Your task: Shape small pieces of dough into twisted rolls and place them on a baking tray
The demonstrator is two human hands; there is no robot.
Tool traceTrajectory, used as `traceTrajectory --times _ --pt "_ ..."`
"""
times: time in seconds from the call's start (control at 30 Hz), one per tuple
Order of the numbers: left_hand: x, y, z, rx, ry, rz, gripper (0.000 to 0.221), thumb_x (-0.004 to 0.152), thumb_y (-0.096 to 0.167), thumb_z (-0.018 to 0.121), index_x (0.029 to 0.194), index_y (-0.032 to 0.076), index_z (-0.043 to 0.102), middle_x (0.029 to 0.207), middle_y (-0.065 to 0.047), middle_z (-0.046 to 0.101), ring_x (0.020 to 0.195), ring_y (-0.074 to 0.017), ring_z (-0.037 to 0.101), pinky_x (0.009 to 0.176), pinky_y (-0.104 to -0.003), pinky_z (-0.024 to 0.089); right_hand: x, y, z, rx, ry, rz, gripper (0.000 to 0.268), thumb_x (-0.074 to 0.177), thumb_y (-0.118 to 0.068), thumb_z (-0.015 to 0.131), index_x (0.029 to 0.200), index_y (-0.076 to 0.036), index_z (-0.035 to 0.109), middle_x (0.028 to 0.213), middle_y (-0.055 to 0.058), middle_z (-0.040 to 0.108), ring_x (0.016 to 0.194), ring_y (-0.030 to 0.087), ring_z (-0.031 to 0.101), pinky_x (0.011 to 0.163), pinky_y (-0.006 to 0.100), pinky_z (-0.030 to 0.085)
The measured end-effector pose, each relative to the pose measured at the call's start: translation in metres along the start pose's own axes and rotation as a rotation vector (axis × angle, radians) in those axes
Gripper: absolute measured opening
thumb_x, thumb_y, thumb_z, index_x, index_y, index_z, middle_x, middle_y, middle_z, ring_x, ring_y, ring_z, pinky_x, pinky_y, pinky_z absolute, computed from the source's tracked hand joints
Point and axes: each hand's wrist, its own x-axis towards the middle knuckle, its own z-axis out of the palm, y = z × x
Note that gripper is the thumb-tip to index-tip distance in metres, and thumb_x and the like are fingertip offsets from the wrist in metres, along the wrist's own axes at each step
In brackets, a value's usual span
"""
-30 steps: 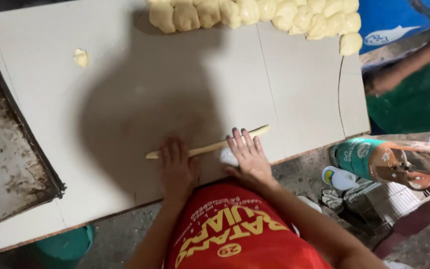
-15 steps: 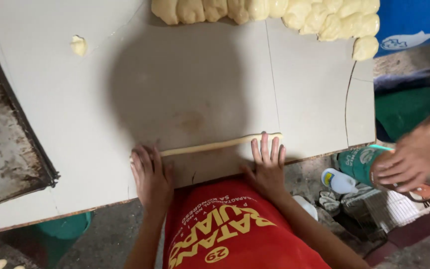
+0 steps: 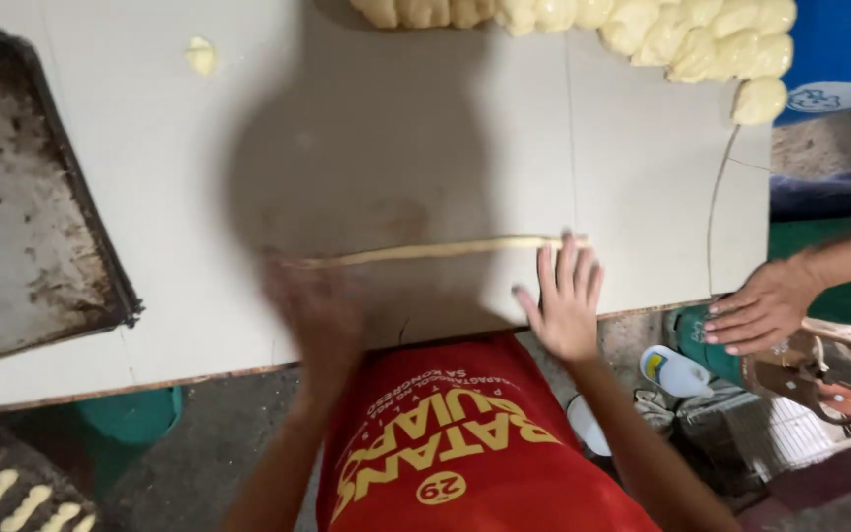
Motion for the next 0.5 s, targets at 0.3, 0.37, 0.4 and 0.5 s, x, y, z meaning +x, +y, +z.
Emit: traceTrajectory --times 0.3,0.37,0.4,0.5 --pt "0.055 0.040 0.089 0.178 -0.352 0.451 0.063 0.093 0.045 0.050 0.145 0.010 0.045 0.151 -0.017 0.041 0.140 -0.0342 0.039 0.114 -0.051 0.034 0.100 -0.063 0.023 -0.135 0.110 -0.349 0.093 0.077 -0.070 0.060 0.156 -0.036 0.026 0.162 0.014 0.022 0.146 0.048 0.018 0.109 0.072 0.025" --pt "0.102 0.040 0.091 0.077 -0.343 0.244 0.065 0.097 0.038 0.055 0.148 0.002 0.037 0.153 -0.024 0.031 0.143 -0.0398 0.031 0.116 -0.054 0.030 0.145 -0.046 0.012 -0.057 0.134 -0.320 0.088 0.081 -0.068 0.060 0.155 -0.033 0.030 0.161 0.016 0.025 0.145 0.046 0.020 0.110 0.072 0.023" --pt "0.126 0.042 0.093 -0.025 -0.321 0.040 0.070 0.101 0.031 0.059 0.151 -0.006 0.028 0.156 -0.031 0.021 0.146 -0.0454 0.023 0.117 -0.057 0.026 0.168 -0.036 0.006 0.016 0.167 -0.289 0.082 0.086 -0.066 0.060 0.155 -0.030 0.034 0.159 0.017 0.029 0.145 0.045 0.023 0.111 0.071 0.021" --pt "0.103 0.057 0.038 0.253 -0.407 0.039 0.073 0.105 0.051 0.038 0.154 -0.002 0.027 0.161 -0.022 0.020 0.151 -0.0336 0.015 0.123 -0.047 0.012 0.121 -0.038 0.007 -0.125 0.190 -0.200 0.104 0.072 -0.062 0.072 0.154 -0.009 0.034 0.156 0.025 0.030 0.145 0.042 0.028 0.115 0.060 0.028"
